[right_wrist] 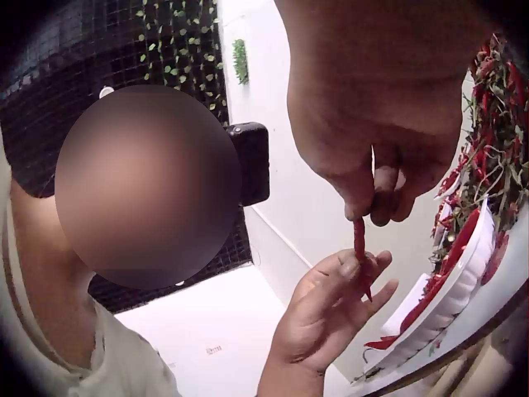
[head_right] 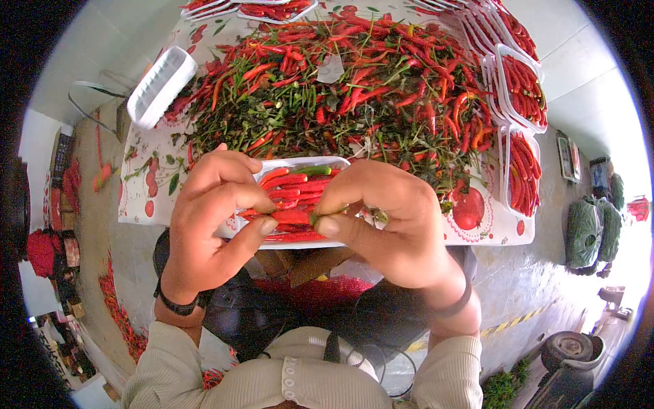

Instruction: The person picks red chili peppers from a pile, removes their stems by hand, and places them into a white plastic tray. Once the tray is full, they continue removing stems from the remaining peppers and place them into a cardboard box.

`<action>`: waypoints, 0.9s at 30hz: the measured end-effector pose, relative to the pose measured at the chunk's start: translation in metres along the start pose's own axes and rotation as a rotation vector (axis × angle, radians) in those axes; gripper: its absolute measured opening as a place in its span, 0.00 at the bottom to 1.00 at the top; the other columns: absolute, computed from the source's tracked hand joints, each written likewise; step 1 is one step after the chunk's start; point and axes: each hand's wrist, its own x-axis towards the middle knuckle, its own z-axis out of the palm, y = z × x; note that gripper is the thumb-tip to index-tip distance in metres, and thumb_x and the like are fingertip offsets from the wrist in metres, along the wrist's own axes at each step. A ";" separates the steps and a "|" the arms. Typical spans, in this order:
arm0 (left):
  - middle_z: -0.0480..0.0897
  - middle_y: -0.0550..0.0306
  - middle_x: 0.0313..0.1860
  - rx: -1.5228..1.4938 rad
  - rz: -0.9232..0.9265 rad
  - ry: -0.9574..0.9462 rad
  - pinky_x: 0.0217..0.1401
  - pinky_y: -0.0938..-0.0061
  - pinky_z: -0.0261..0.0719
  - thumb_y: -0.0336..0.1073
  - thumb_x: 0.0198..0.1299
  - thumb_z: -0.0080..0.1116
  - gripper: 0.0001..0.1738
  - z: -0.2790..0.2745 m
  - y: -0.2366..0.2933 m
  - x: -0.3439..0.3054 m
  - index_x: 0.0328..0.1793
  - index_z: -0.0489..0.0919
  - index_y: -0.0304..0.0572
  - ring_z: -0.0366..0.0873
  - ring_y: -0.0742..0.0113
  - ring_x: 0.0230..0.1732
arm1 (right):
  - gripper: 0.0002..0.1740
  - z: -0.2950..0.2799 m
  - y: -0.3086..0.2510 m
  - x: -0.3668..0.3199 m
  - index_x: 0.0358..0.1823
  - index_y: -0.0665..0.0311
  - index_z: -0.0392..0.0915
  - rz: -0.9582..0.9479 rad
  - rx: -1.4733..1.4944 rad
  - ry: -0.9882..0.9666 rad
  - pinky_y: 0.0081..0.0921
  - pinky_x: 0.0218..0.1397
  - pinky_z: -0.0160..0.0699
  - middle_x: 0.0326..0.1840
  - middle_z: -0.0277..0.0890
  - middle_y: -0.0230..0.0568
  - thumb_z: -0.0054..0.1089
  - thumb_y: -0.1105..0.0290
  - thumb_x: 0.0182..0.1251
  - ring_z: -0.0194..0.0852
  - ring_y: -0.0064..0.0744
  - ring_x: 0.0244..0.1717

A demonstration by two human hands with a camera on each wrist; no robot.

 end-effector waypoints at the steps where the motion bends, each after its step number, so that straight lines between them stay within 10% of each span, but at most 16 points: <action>1: 0.81 0.53 0.41 0.004 0.001 -0.004 0.73 0.49 0.68 0.28 0.51 0.72 0.08 0.000 0.000 0.000 0.37 0.85 0.41 0.81 0.50 0.54 | 0.05 -0.001 0.001 -0.002 0.37 0.66 0.84 0.036 0.107 -0.009 0.29 0.40 0.78 0.37 0.83 0.38 0.73 0.78 0.62 0.81 0.29 0.37; 5: 0.80 0.52 0.41 0.035 -0.040 0.066 0.65 0.55 0.73 0.27 0.50 0.72 0.08 -0.004 -0.008 -0.001 0.37 0.84 0.40 0.80 0.50 0.54 | 0.03 -0.010 -0.012 -0.007 0.40 0.68 0.85 0.219 0.366 0.124 0.24 0.43 0.77 0.38 0.83 0.37 0.70 0.79 0.66 0.79 0.24 0.39; 15: 0.80 0.56 0.41 0.154 0.042 -0.014 0.65 0.53 0.74 0.26 0.44 0.77 0.13 0.000 -0.012 -0.003 0.36 0.85 0.44 0.81 0.50 0.54 | 0.08 -0.026 -0.003 0.001 0.41 0.66 0.86 -0.029 -0.950 0.309 0.35 0.43 0.80 0.34 0.82 0.45 0.72 0.76 0.60 0.82 0.46 0.36; 27: 0.84 0.52 0.40 0.078 -0.138 0.311 0.63 0.54 0.74 0.31 0.65 0.66 0.14 -0.018 -0.022 -0.003 0.56 0.81 0.40 0.82 0.52 0.44 | 0.10 -0.002 -0.012 -0.024 0.44 0.61 0.81 0.356 -0.684 0.101 0.43 0.36 0.82 0.34 0.83 0.49 0.68 0.66 0.67 0.85 0.52 0.32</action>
